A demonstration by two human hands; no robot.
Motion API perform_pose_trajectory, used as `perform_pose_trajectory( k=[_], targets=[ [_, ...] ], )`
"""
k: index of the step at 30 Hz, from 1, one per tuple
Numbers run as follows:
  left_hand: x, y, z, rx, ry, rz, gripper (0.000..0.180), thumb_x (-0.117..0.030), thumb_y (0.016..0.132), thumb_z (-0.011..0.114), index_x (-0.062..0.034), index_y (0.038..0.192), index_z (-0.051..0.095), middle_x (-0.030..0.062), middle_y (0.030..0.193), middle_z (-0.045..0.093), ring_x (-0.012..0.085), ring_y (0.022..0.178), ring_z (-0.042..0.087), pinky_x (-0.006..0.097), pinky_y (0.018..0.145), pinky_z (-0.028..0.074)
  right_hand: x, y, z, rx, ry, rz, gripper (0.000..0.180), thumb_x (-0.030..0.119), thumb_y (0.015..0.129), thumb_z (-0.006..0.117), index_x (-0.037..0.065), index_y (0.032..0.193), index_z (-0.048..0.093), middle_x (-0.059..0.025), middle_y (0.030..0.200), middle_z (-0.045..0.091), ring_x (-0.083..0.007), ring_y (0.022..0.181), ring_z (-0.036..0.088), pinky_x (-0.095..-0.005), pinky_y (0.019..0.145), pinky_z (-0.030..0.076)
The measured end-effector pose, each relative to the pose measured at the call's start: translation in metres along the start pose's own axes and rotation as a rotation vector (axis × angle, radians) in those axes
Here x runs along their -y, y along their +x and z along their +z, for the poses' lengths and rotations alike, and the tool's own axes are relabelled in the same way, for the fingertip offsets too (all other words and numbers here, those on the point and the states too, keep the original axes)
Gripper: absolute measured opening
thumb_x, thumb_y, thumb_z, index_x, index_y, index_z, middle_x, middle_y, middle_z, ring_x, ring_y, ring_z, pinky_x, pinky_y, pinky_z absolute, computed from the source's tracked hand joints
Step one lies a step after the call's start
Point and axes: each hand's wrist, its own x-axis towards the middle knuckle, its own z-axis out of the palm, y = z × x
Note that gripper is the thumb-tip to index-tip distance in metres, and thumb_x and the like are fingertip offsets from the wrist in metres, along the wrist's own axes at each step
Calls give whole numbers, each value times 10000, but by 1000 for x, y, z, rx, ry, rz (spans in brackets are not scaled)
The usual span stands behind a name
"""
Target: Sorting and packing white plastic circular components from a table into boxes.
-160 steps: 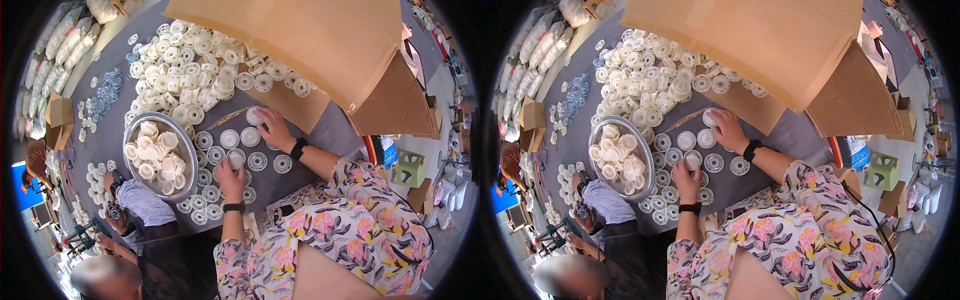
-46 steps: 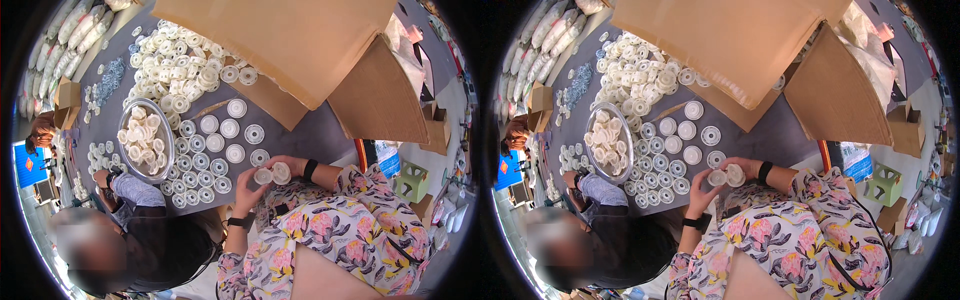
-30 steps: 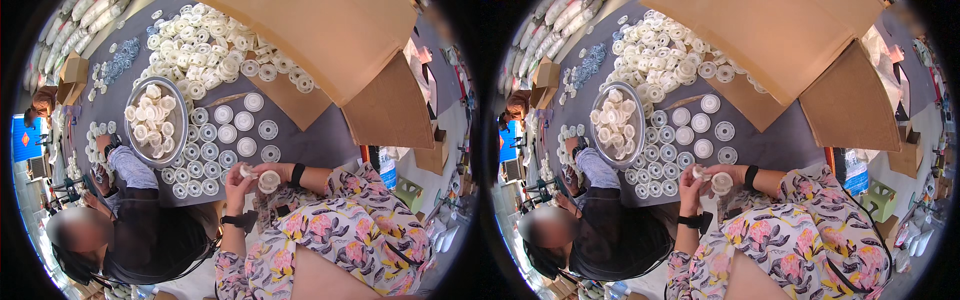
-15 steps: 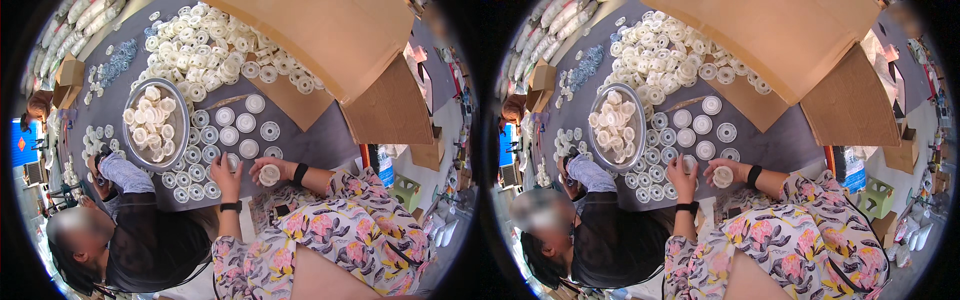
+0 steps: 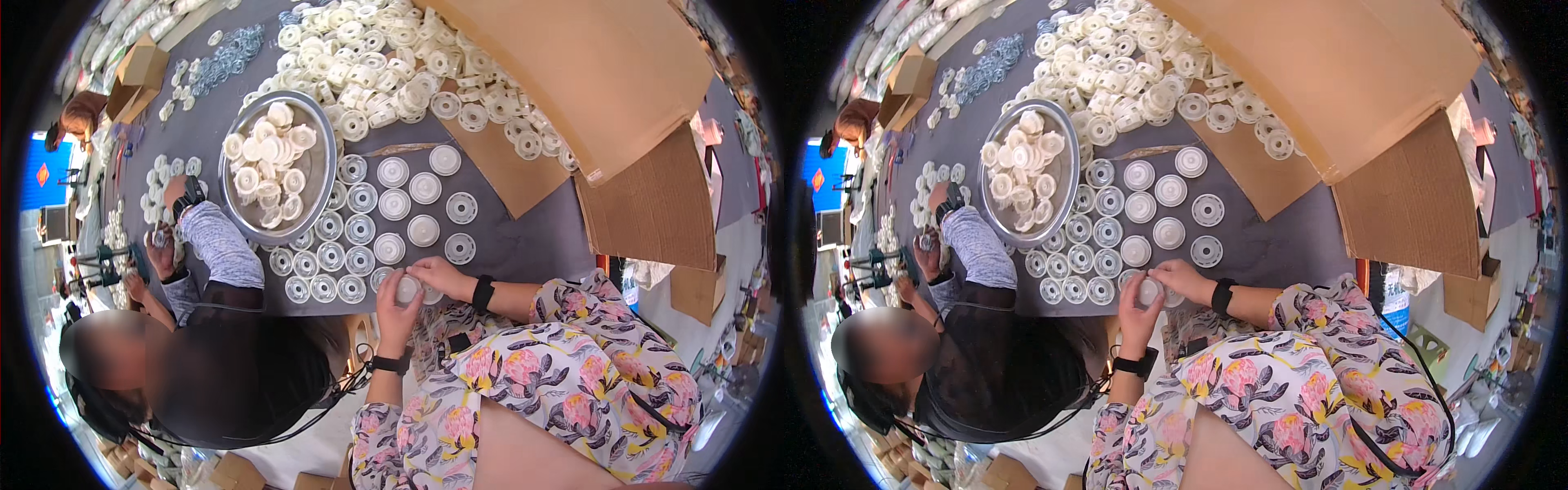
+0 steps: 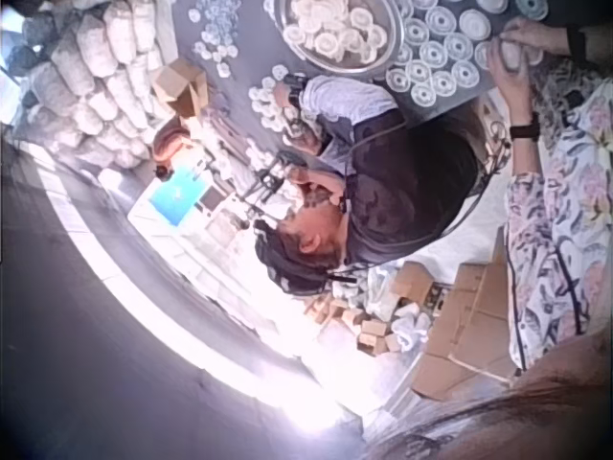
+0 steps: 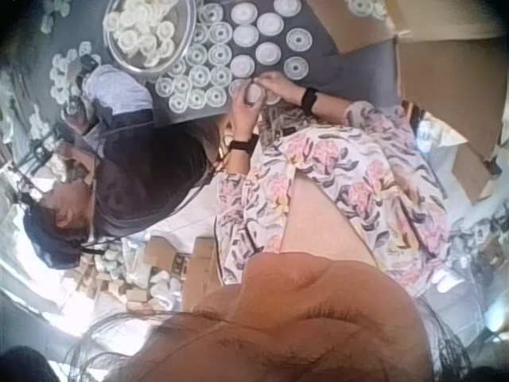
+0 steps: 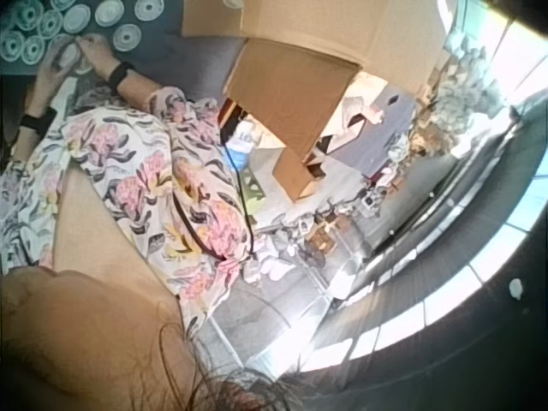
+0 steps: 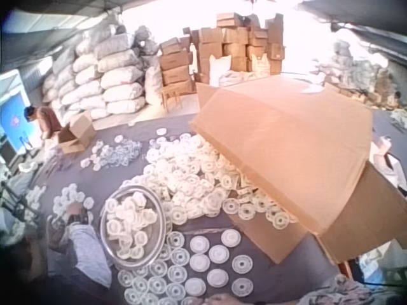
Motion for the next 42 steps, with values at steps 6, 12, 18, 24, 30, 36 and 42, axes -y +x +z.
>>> perform_pose_trajectory(
  k=[6,12,18,24,30,36,42],
  targets=[
    [13,-23,1,-170,-620,-410,498,-35,752,671,14,1203,467,106,1177,527,166,1062,510,288,888,417,-2,4,5,109,-43,-84,315,271,879,518,-23,878,628,-58,804,624,-102,723,558,-240,664,439],
    [51,-10,10,-138,182,-47,471,-123,797,589,-4,1230,446,221,1305,405,366,1237,349,430,1030,270,-15,14,1,45,34,-41,309,242,898,470,-26,868,623,-64,794,621,-132,733,579,-262,686,451],
    [55,-19,13,-102,357,-9,513,-162,798,587,-15,1257,410,209,1353,341,358,1277,287,473,1031,239,-16,12,-1,22,74,-54,336,268,911,441,-22,897,610,-83,827,616,-141,757,582,-273,694,454],
    [3,-32,14,16,71,267,670,-66,716,672,-7,1295,341,213,1309,386,345,1191,409,409,993,326,-15,13,9,38,611,444,342,314,926,383,37,987,572,-88,936,599,-190,796,592,-317,745,487],
    [33,-51,1,-276,-446,-267,603,-52,767,642,8,1289,348,170,1212,458,248,1128,461,341,948,370,-7,9,48,310,281,557,480,441,915,305,69,1173,462,-84,1136,549,-252,985,562,-440,815,461],
    [61,-33,-47,-417,19,-318,642,-70,698,617,23,1281,363,253,1263,422,382,1172,418,377,977,347,-7,8,71,415,165,587,607,468,885,401,34,1301,316,-183,1163,528,-289,979,566,-432,850,440],
    [72,-12,-57,-253,316,-229,618,-125,729,608,39,1271,362,247,1301,383,388,1233,337,460,1027,254,13,12,69,273,183,529,529,438,887,409,46,1242,406,-154,1075,579,-257,918,587,-378,777,469]
  ],
)
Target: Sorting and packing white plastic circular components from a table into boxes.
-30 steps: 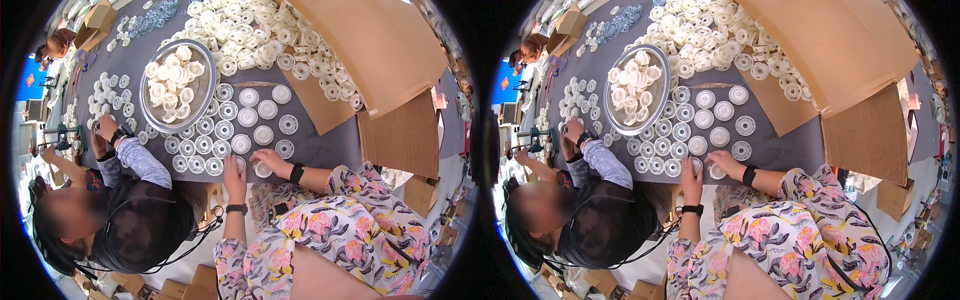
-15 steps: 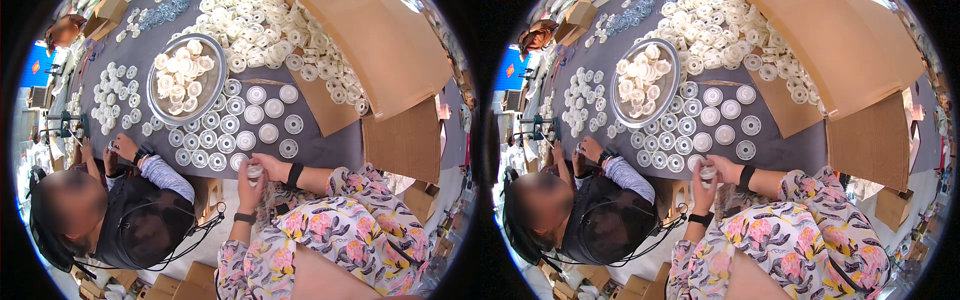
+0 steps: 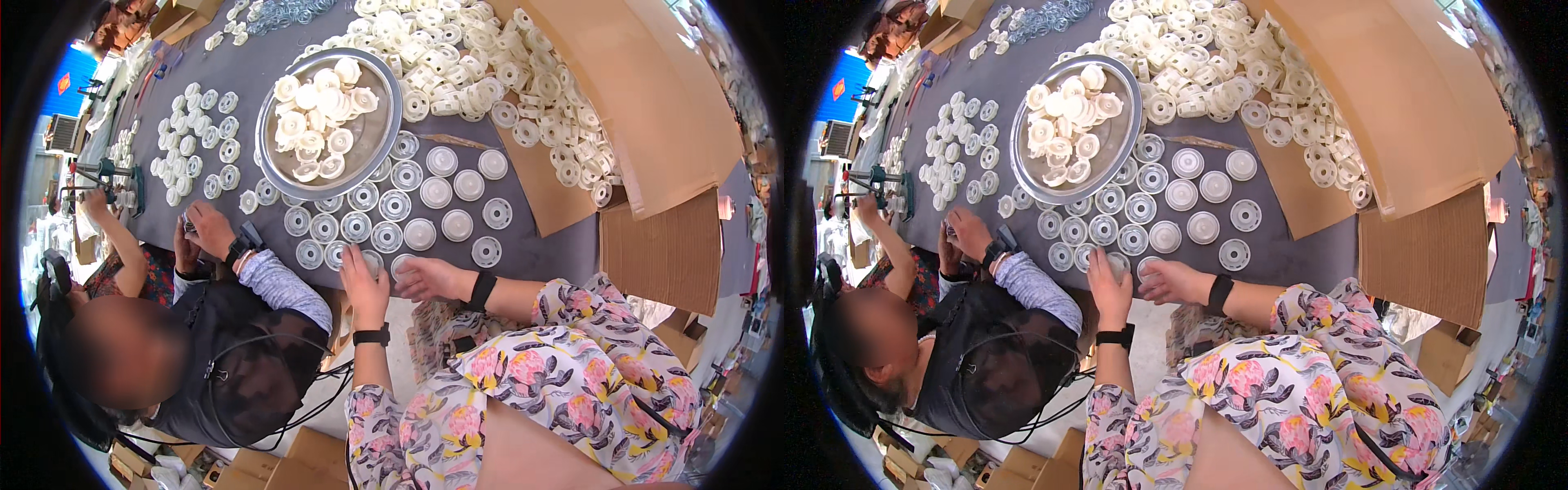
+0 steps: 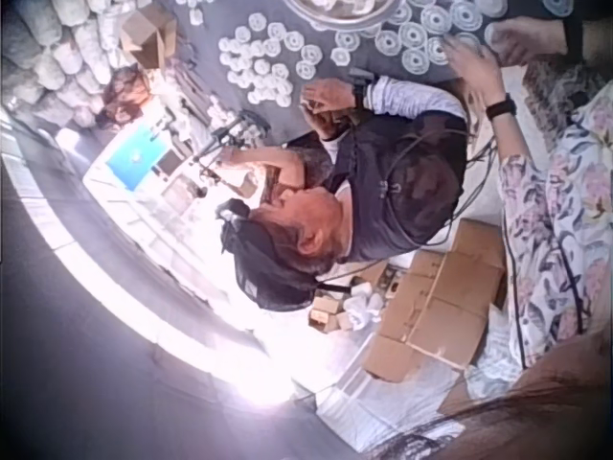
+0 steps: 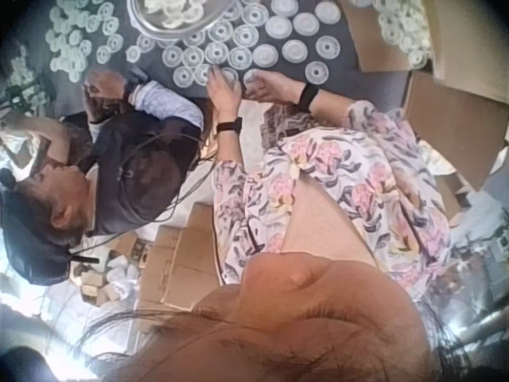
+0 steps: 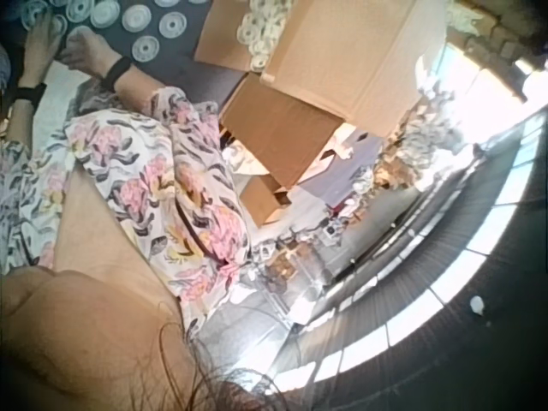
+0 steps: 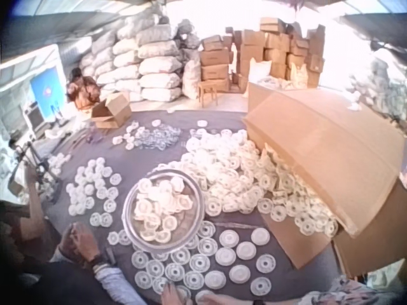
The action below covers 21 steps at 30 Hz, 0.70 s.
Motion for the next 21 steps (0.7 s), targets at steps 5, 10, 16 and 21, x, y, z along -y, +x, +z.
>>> perform_pose_trajectory(
  k=[5,10,16,21],
  targets=[
    [2,-14,-4,-154,-94,63,554,-97,778,573,28,1276,366,229,1346,339,371,1270,297,514,1040,194,28,-8,-15,-109,-16,-173,400,382,876,434,58,1090,532,-100,974,621,-178,830,602,-296,731,472],
    [12,-30,5,197,161,183,555,-198,820,529,11,1304,353,185,1371,334,352,1283,289,509,1049,183,39,-6,-12,-141,59,-200,375,360,890,422,52,1074,531,-89,951,623,-171,803,596,-302,724,476],
    [-8,1,-30,171,62,229,505,-152,808,546,13,1263,400,190,1336,383,359,1251,338,496,1029,225,42,-8,-17,-143,119,-203,371,354,880,433,55,1078,529,-87,947,621,-170,793,594,-303,719,477],
    [-45,123,-55,-175,-162,321,425,-142,787,586,23,1165,484,243,1246,444,396,1148,422,460,971,321,49,-15,-27,-179,139,-255,361,353,891,413,64,1065,541,-59,913,617,-142,782,591,-284,709,478]
  ],
)
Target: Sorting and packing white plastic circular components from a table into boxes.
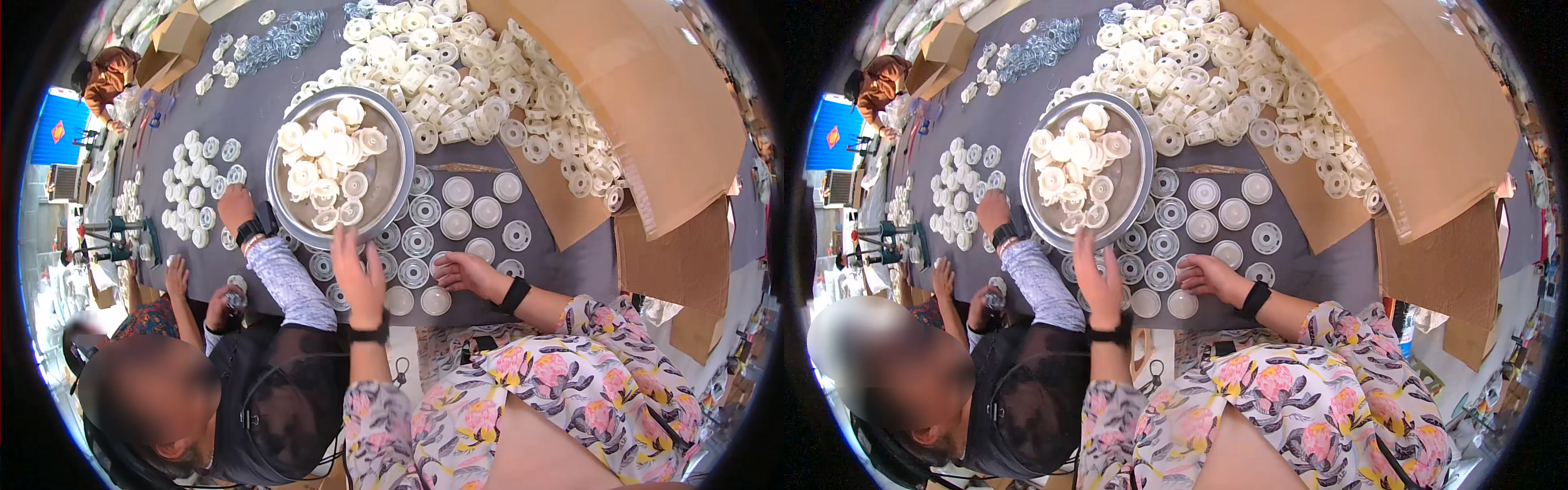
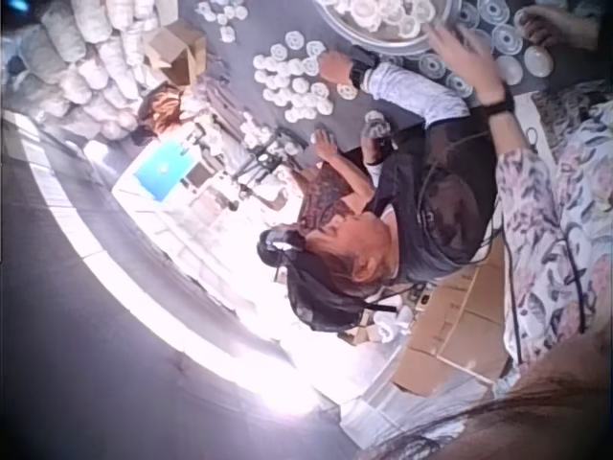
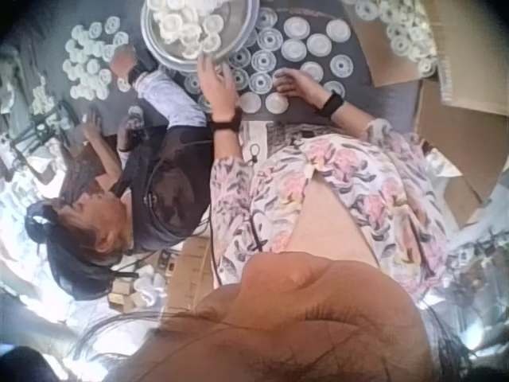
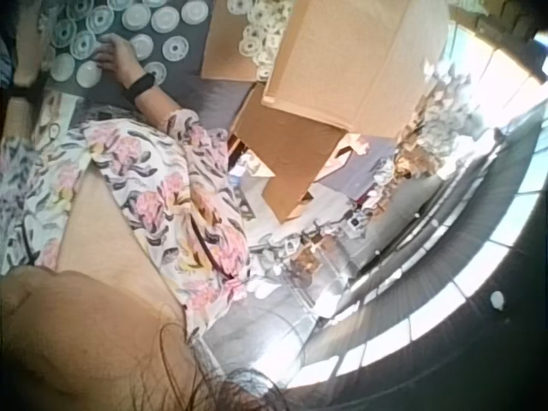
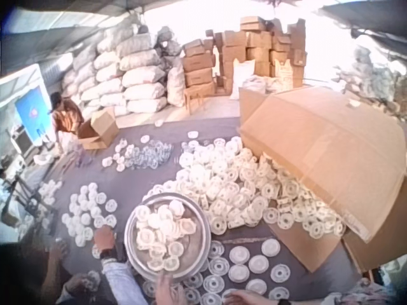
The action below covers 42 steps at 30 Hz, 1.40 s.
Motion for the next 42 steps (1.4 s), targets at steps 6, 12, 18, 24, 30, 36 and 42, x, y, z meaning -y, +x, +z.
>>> perform_pose_trajectory(
  k=[6,12,18,24,30,36,42],
  targets=[
    [47,74,19,468,472,-348,556,-383,702,653,-30,1115,537,211,1079,517,370,1005,508,494,851,393,7,-8,-1,-34,22,-16,363,348,892,410,78,1094,544,-42,916,614,-131,775,586,-281,705,477],
    [47,82,21,523,541,-282,456,-360,646,625,-77,1004,621,170,1054,538,331,932,564,461,789,448,9,-7,-8,-53,76,-2,353,345,897,424,76,1090,547,-44,931,617,-138,790,590,-295,723,472],
    [60,85,20,506,491,-261,363,-288,733,563,-25,979,611,210,924,583,368,866,573,456,747,454,19,-4,5,7,84,-6,339,339,889,449,71,1074,543,-52,914,618,-144,781,593,-291,711,475],
    [67,77,30,317,234,-94,290,-217,716,623,0,910,624,202,891,594,378,827,549,442,771,431,12,-1,11,15,82,-3,339,335,870,478,62,1061,541,-77,903,613,-161,777,591,-290,703,485],
    [62,64,32,180,-358,-430,259,-150,772,637,0,980,598,113,978,611,218,863,598,313,753,464,10,-2,10,53,120,-18,374,342,874,473,48,1101,518,-98,934,606,-178,810,592,-300,733,489],
    [-41,8,26,130,-1304,-846,280,-80,803,615,-28,1071,548,65,1008,601,144,875,586,262,756,471,32,-6,25,191,238,-152,375,391,897,438,109,1134,509,-90,1075,566,-197,967,545,-358,816,457],
    [-48,-71,47,346,-1130,-880,263,-99,786,616,-22,1032,564,87,1035,596,195,903,585,326,764,480,16,-4,30,277,466,72,346,405,906,398,147,1092,537,-80,1104,564,-203,1061,506,-423,894,410]
  ],
)
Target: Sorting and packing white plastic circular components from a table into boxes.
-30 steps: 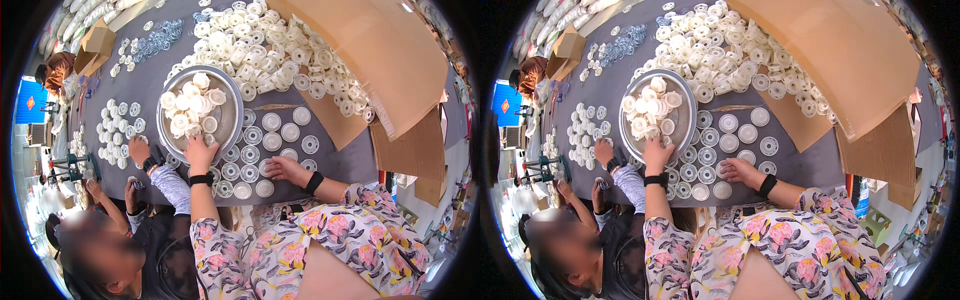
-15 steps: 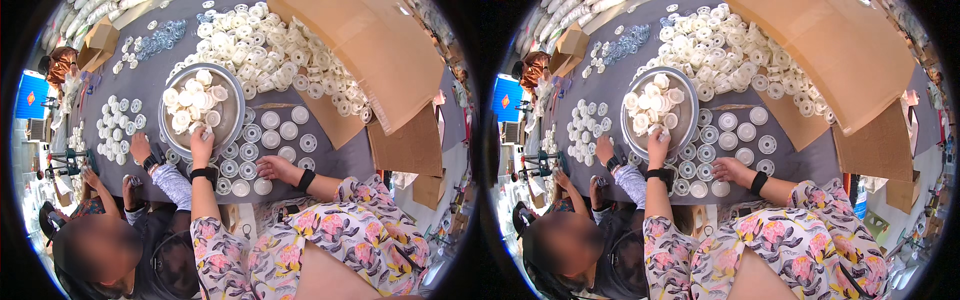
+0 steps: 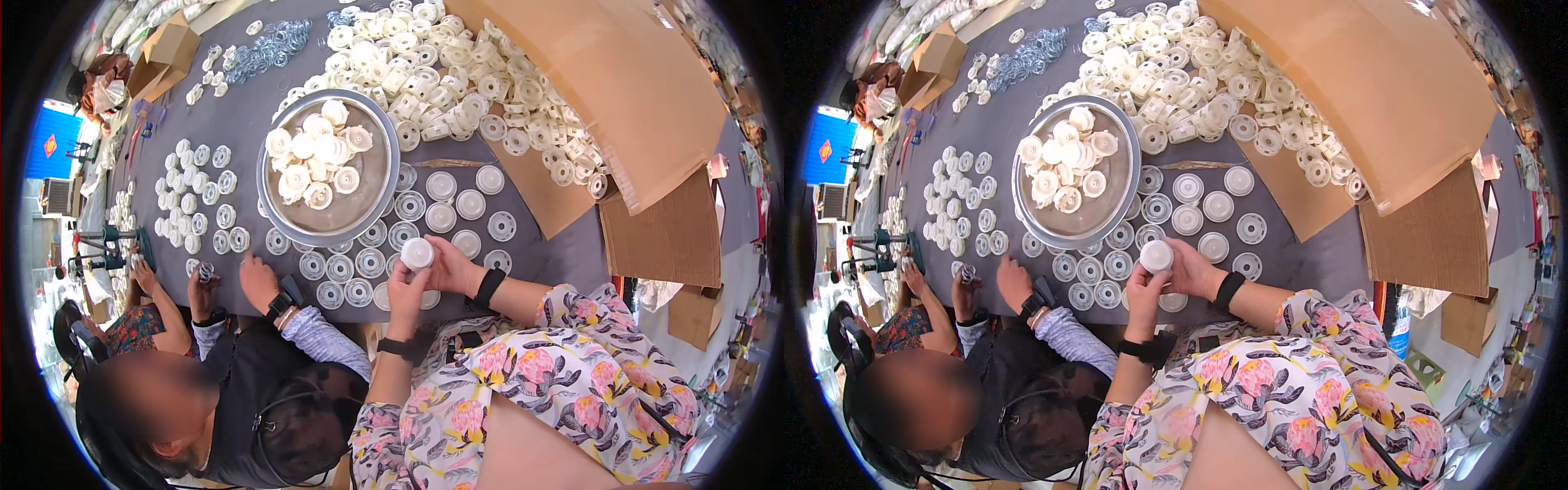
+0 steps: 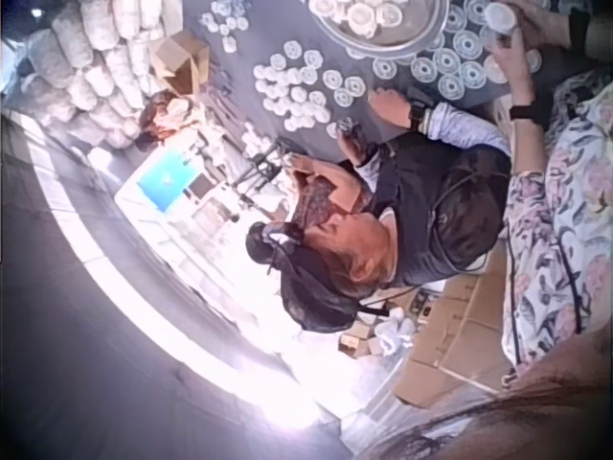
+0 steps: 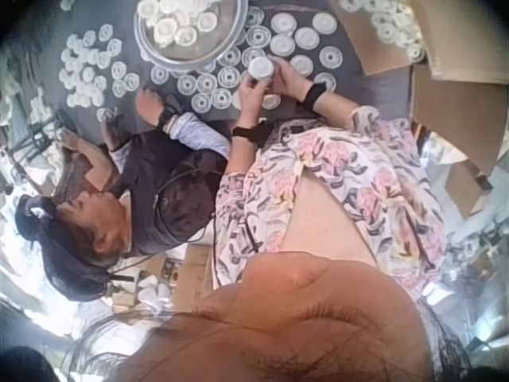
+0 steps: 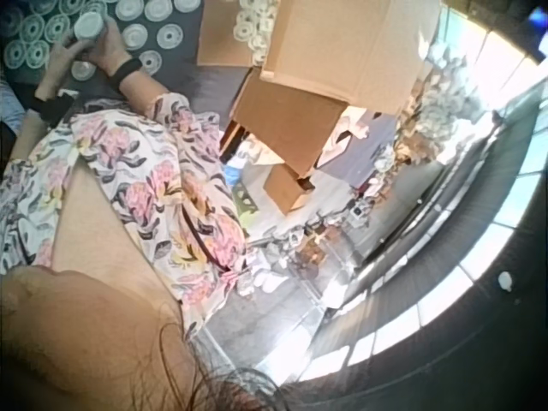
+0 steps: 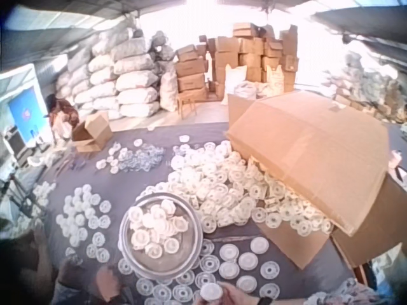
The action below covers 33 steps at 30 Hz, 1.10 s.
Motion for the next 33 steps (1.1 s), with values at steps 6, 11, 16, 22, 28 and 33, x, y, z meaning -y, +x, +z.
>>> perform_pose_trajectory(
  k=[6,11,16,22,28,33],
  targets=[
    [6,-14,17,-321,843,524,420,-99,704,677,-4,1091,547,133,958,578,251,891,563,348,802,436,-10,10,-19,76,-90,-131,326,337,902,422,62,981,578,-83,959,629,-211,907,601,-348,853,459],
    [23,-23,-5,-183,821,424,413,-87,750,661,13,1124,518,120,980,571,199,893,561,314,778,449,-22,4,-21,-226,-623,-291,331,349,867,545,34,932,621,-27,856,601,-107,782,545,-265,725,433],
    [15,-20,9,-252,344,168,261,-198,869,585,9,1010,516,63,926,579,109,783,560,240,682,464,-16,-6,-33,-187,-638,-308,348,332,870,554,20,1015,608,-19,880,600,-94,802,542,-245,730,433],
    [11,-10,-2,-200,314,16,318,-207,879,568,12,1087,469,76,949,570,125,802,565,244,683,476,-6,-11,-46,-29,-626,-207,239,251,858,582,37,962,611,-2,885,604,-73,823,537,-222,731,428],
    [12,-13,-2,-56,323,258,584,9,747,666,23,1256,379,113,1159,498,139,1004,518,251,840,436,1,-14,-41,-51,-995,-449,207,206,839,605,28,943,626,-5,846,621,-78,781,558,-233,715,441],
    [10,-15,-9,21,-390,59,500,-175,821,555,6,1259,394,130,1167,514,206,1039,529,333,885,436,1,-21,-17,37,-670,-366,223,181,865,553,-5,967,623,-41,887,632,-102,815,583,-251,735,463]
  ],
)
